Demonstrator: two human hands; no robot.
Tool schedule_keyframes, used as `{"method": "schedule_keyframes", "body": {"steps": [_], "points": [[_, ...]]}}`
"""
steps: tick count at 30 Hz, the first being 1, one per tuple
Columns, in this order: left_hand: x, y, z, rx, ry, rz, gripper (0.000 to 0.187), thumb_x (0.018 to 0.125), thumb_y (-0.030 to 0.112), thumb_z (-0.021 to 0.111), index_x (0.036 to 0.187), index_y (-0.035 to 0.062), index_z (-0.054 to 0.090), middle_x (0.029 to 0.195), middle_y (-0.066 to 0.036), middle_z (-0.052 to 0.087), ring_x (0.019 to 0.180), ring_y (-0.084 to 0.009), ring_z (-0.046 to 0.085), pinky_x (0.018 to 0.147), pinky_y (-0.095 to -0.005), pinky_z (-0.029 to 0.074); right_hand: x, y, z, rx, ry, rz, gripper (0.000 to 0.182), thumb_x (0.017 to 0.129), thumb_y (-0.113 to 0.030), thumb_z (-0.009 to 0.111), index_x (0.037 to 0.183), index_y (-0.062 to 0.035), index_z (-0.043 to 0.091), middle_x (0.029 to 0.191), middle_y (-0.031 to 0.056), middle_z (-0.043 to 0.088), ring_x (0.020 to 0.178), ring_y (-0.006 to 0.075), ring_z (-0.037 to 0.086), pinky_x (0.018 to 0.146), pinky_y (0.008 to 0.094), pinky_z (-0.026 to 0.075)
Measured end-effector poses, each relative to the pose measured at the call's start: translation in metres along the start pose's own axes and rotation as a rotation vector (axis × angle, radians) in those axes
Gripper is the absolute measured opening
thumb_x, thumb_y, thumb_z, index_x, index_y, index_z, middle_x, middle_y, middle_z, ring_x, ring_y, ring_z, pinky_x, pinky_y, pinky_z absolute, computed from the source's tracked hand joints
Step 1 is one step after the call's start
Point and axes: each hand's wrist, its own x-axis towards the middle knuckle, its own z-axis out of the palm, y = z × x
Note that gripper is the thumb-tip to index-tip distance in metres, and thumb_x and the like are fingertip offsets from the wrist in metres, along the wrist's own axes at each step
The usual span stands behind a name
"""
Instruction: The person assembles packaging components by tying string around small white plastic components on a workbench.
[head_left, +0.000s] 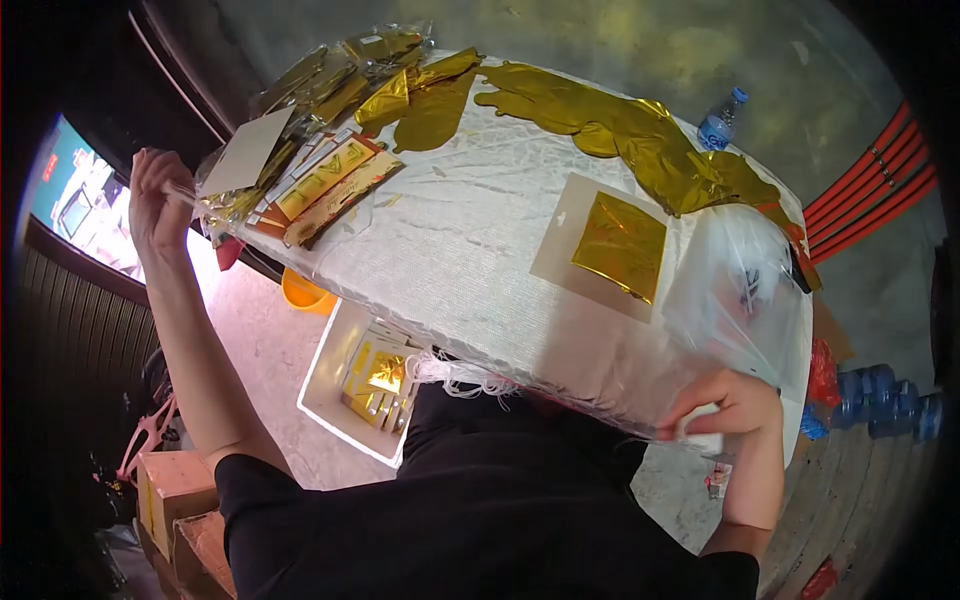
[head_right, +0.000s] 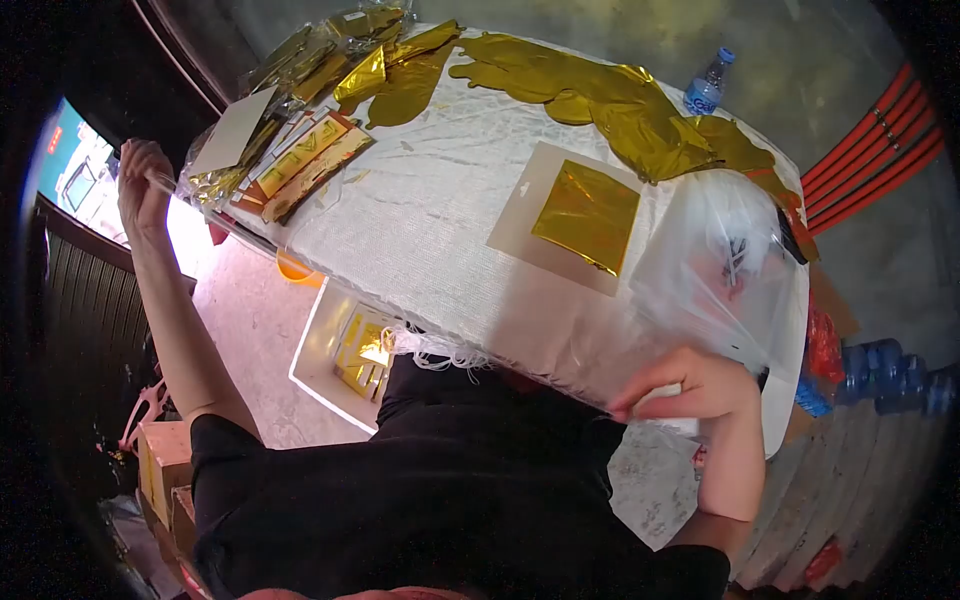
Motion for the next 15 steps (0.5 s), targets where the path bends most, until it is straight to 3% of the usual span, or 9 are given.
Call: {"method": "schedule_keyframes", "body": {"steps": [1,4,5,6,9,11,12,13,15], "points": [[-0.002,0.004,0.001,0.004,-0.001,0.001,0.023,0.089,0.007,0.042,0.066,0.0043,0.045,0.053,-0.001,0.038,0.049,-0.0096,0.037,0.047,-0.0193,0.035,0.006,-0.006,0.003,0.000,-0.001,-0.004,0.020,0.076,0.003,0.055,0.096,0.0038,0.059,0.087,0.0099,0.063,0.076,0.0171,0.063,0.064,0.0251,0.048],[-0.005,0.016,0.000,0.300,0.021,0.209,0.021,0.088,0.009,0.044,0.067,0.0069,0.043,0.052,0.003,0.022,0.046,-0.0072,0.021,0.041,-0.0210,0.017,0.014,-0.018,0.009,0.313,0.112,0.097,0.027,0.078,0.002,0.054,0.105,0.0020,0.056,0.099,0.0110,0.060,0.085,0.0175,0.062,0.065,0.0250,0.048],[-0.007,0.014,-0.003,0.298,0.016,0.207,0.021,0.088,0.009,0.044,0.067,0.0069,0.043,0.052,0.003,0.022,0.046,-0.0072,0.021,0.041,-0.0210,0.017,0.016,-0.016,0.006,0.323,0.304,0.113,0.029,0.076,0.003,0.054,0.106,0.0022,0.055,0.096,0.0114,0.061,0.082,0.0179,0.061,0.065,0.0246,0.047],[-0.010,-0.003,0.004,0.465,0.129,0.351,0.018,0.089,0.011,0.044,0.071,0.0071,0.044,0.053,0.004,0.024,0.047,-0.0067,0.023,0.040,-0.0205,0.018,0.020,-0.014,0.002,0.329,0.497,0.127,0.032,0.074,0.003,0.053,0.106,0.0024,0.054,0.094,0.0117,0.062,0.079,0.0184,0.061,0.064,0.0241,0.047],[-0.015,-0.089,0.016,1.058,0.380,0.575,0.019,0.089,0.018,0.042,0.098,0.0033,0.050,0.060,0.003,0.036,0.051,-0.0049,0.031,0.043,-0.0193,0.028,0.052,-0.016,0.003,0.221,0.605,0.143,0.030,0.076,0.002,0.052,0.105,-0.0006,0.055,0.092,0.0088,0.062,0.070,0.0142,0.059,0.060,0.0237,0.046],[-0.034,-0.145,0.006,1.426,0.243,0.073,0.027,0.086,0.028,0.047,0.104,0.0079,0.049,0.065,0.004,0.040,0.053,-0.0039,0.036,0.045,-0.0179,0.028,0.084,-0.020,0.001,0.193,0.551,0.119,0.022,0.080,-0.002,0.051,0.102,-0.0020,0.056,0.087,0.0063,0.060,0.063,0.0103,0.055,0.057,0.0221,0.044],[-0.041,-0.179,0.013,1.608,0.144,-0.087,0.025,0.086,0.025,0.046,0.106,0.0103,0.047,0.064,0.004,0.038,0.052,-0.0041,0.035,0.045,-0.0180,0.027,0.101,-0.011,-0.002,0.142,0.544,0.086,0.019,0.082,-0.005,0.051,0.100,-0.0022,0.056,0.084,0.0052,0.060,0.062,0.0093,0.054,0.055,0.0209,0.043],[-0.050,-0.205,0.009,1.416,-0.092,-0.231,0.021,0.087,0.019,0.044,0.106,0.0113,0.043,0.065,0.005,0.037,0.052,-0.0043,0.034,0.044,-0.0193,0.027,0.118,-0.002,-0.006,0.090,0.539,0.053,0.016,0.085,-0.008,0.050,0.098,-0.0025,0.057,0.081,0.0042,0.059,0.062,0.0084,0.054,0.054,0.0197,0.042],[-0.063,-0.250,0.009,1.235,-0.189,-0.441,0.012,0.089,0.012,0.040,0.101,0.0093,0.039,0.065,0.005,0.037,0.057,-0.0043,0.034,0.050,-0.0183,0.029,0.144,-0.002,-0.010,0.062,0.510,-0.042,0.018,0.086,-0.019,0.052,0.088,-0.0015,0.056,0.073,0.0024,0.056,0.059,0.0070,0.051,0.054,0.0207,0.043]]}}
